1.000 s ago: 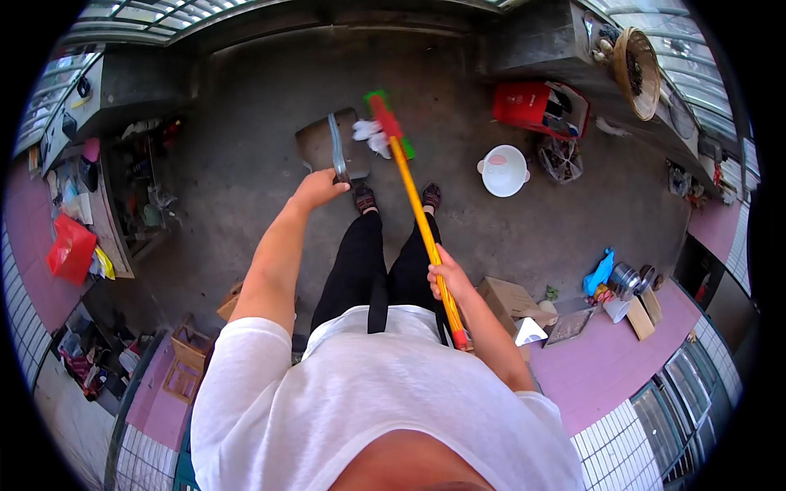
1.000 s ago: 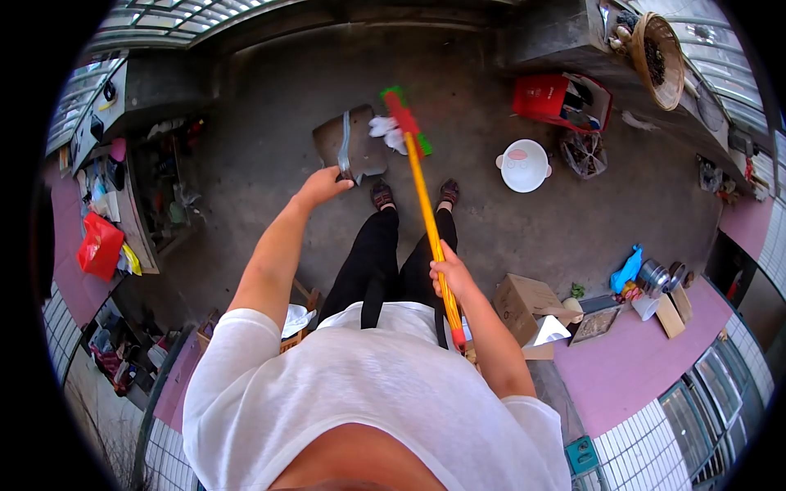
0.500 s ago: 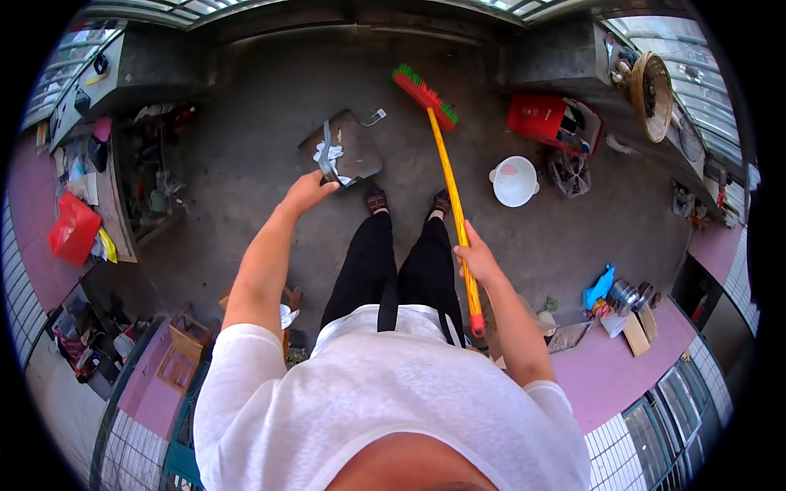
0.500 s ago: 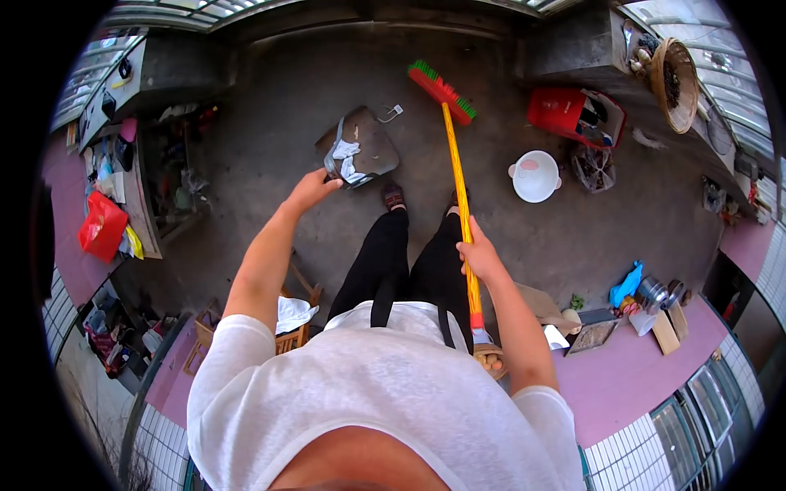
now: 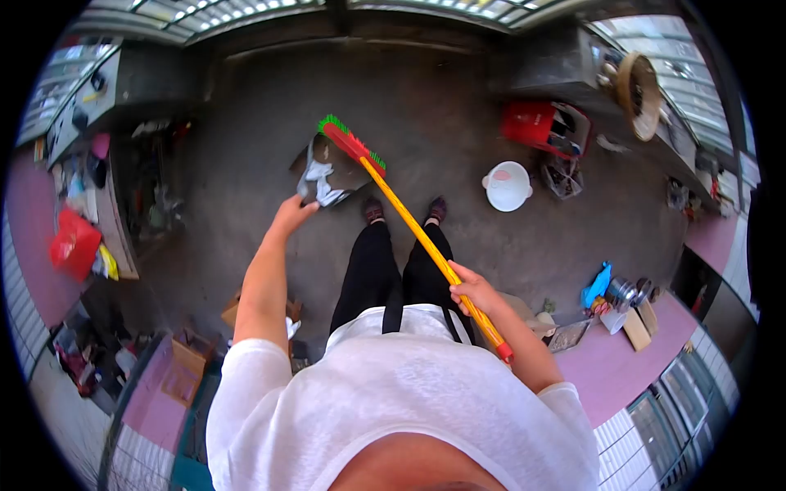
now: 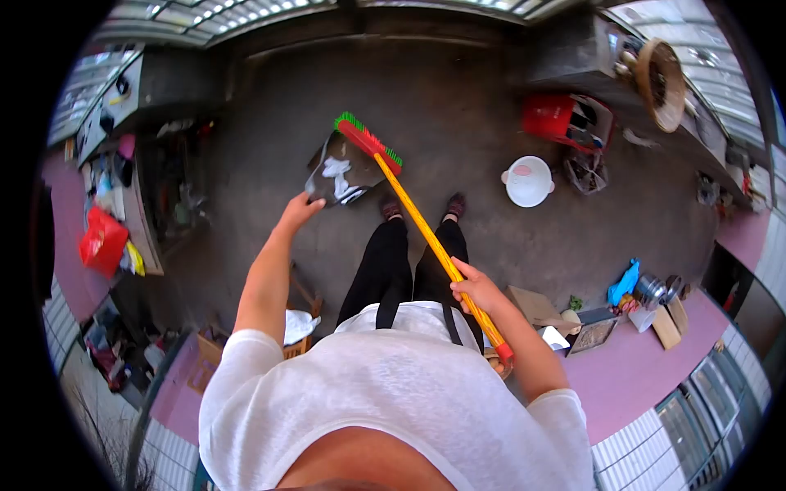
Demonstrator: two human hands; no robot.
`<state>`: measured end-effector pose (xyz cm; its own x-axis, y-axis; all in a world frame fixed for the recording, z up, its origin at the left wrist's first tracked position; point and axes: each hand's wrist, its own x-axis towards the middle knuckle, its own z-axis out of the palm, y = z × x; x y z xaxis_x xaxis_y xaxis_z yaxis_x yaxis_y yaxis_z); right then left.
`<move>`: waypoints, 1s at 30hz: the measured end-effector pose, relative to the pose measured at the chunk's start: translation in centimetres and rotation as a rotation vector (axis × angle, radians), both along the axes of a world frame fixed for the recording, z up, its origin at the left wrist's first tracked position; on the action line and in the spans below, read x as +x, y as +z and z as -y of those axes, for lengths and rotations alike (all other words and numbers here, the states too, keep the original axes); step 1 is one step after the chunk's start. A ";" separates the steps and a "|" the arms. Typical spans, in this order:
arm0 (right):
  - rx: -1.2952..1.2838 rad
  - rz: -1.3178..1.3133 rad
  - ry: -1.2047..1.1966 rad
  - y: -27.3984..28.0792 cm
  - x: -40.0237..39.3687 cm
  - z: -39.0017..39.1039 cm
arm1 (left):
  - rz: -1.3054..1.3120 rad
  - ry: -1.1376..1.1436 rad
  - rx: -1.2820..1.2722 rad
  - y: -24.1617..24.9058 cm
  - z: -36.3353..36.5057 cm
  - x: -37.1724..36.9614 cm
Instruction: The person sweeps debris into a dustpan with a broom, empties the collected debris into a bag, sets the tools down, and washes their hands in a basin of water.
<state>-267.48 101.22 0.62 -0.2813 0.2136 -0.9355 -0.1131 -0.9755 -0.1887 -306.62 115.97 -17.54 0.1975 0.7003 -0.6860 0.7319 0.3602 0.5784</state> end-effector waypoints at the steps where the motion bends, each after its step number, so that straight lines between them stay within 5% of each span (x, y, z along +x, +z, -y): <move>1: 0.014 0.023 -0.027 0.0 0.5 -0.8 | 0.013 0.011 -0.002 -0.2 0.7 -0.8; 5: 0.073 0.129 0.075 0.0 2.2 -4.2 | -0.027 0.165 -0.048 2.3 3.5 -2.4; 11: 0.120 -0.103 0.091 -3.4 8.8 -10.5 | 0.104 0.468 -0.130 5.7 7.8 -3.5; 17: 0.318 -0.273 -0.387 -8.4 19.7 -21.1 | 0.073 0.664 -0.117 9.7 8.9 0.1; 23: 0.381 -0.033 -0.601 -14.4 29.5 -30.4 | 0.010 0.772 -0.063 13.3 9.1 2.2; 30: 0.399 -0.101 -0.801 -18.8 31.3 -26.2 | -0.145 0.768 -0.067 18.3 7.1 6.8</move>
<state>-236.14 127.46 -18.17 0.0143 0.6847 -0.7287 -0.7653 -0.4615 -0.4486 -299.87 108.91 0.73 -0.4204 0.5607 -0.7134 0.3302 0.8268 0.4553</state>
